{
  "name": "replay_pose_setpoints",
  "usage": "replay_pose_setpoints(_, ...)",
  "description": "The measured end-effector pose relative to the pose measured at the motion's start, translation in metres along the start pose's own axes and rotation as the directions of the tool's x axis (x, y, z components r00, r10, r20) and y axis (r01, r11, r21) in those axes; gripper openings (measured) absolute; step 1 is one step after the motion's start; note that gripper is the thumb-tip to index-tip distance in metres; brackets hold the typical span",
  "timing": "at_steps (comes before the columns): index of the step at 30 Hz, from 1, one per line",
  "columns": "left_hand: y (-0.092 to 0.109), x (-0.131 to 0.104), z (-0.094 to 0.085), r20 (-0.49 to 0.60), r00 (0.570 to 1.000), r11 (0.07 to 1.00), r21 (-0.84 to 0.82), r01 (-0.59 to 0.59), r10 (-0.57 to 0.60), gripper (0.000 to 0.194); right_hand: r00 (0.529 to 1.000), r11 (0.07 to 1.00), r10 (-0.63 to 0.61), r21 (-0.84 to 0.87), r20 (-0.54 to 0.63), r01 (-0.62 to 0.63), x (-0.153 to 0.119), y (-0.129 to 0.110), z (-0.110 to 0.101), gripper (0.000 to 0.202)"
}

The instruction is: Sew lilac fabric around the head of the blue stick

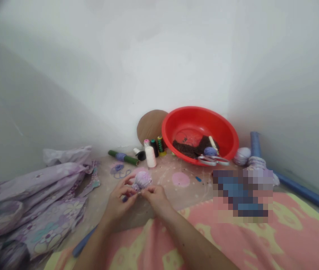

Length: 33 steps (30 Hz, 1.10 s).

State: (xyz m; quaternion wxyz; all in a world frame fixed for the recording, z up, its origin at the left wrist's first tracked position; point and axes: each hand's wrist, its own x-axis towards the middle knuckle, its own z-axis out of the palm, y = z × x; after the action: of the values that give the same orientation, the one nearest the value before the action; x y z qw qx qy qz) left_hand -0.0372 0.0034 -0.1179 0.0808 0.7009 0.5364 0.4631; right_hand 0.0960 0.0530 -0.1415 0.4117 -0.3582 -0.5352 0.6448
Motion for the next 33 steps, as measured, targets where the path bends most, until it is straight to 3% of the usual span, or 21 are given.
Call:
replay_pose_setpoints(8, -0.0014, -0.0003, -0.0007, 0.014, 0.995, 0.994, -0.031, 0.102, -0.101, 0.006, 0.999, 0.998, -0.038, -0.045, 0.026, 0.039, -0.0034, -0.0063, -0.0006, 0.023)
replay_pose_setpoints(18, -0.0013, 0.0004, 0.0004, 0.012, 0.996, 0.996, -0.01, 0.091, -0.091, 0.006, 0.998, 0.996, -0.056, -0.062, 0.008, 0.056, -0.0012, -0.0061, -0.0003, 0.015)
replay_pose_setpoints(25, 0.0013, -0.0025, 0.0, 0.022, 1.0, 0.993, 0.114, -0.023, 0.02, 0.012, 0.998, 0.999, -0.049, -0.007, -0.027, 0.049, -0.0006, -0.005, 0.0009, 0.015)
replay_pose_setpoints(33, 0.0031, -0.0015, 0.0014, -0.009, 0.983, 0.95, 0.259, -0.175, 0.184, 0.012, 0.998, 0.997, -0.061, -0.057, -0.022, 0.059, -0.0019, -0.0064, -0.0006, 0.017)
